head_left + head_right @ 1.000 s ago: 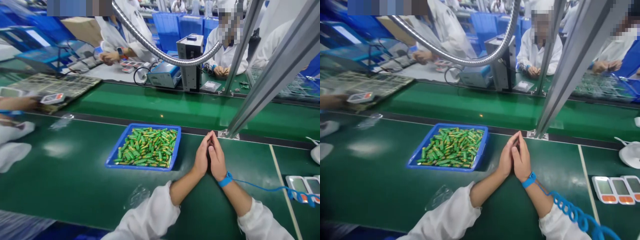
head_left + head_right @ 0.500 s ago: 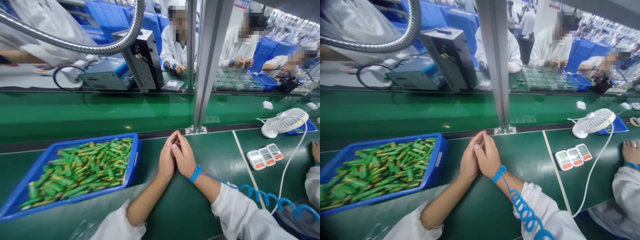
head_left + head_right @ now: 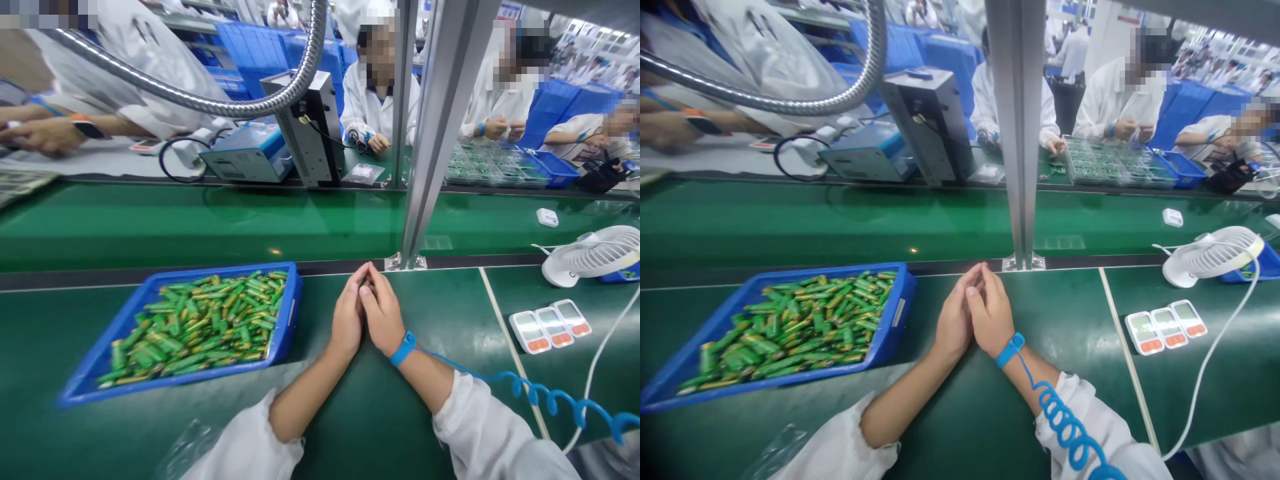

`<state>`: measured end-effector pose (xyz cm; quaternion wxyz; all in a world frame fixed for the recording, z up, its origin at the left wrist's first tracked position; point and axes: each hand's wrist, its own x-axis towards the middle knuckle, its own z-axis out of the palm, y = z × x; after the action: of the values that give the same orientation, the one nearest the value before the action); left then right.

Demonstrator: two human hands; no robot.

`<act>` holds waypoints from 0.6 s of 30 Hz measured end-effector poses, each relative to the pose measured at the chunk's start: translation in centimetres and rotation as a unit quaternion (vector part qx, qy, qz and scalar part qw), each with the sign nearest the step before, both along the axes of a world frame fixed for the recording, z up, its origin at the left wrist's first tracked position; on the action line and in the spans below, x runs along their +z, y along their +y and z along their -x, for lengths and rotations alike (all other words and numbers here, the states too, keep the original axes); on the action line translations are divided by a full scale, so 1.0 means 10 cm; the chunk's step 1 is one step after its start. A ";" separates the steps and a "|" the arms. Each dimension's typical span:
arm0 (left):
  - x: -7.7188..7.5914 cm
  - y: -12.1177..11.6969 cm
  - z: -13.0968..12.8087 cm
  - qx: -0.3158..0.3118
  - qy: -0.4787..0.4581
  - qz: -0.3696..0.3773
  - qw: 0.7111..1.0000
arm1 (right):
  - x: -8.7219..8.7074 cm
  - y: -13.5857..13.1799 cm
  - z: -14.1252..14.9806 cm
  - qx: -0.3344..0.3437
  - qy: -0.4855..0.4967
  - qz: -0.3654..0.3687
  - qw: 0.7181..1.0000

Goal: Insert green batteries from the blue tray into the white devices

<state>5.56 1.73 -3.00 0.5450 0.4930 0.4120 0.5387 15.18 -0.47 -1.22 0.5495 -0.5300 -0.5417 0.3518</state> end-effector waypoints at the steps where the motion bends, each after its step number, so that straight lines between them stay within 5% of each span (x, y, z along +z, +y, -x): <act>1: 0.01 0.00 0.00 -0.001 -0.001 0.001 1.000 | 0.00 0.00 0.00 0.001 0.000 0.001 1.000; 18: 0.03 0.01 -0.01 0.017 -0.018 0.028 0.999 | 0.03 0.01 0.03 -0.027 0.036 -0.006 0.999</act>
<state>5.66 1.85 -2.71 0.5563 0.4609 0.4257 0.5449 14.84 -0.38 -0.93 0.5810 -0.5279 -0.5092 0.3529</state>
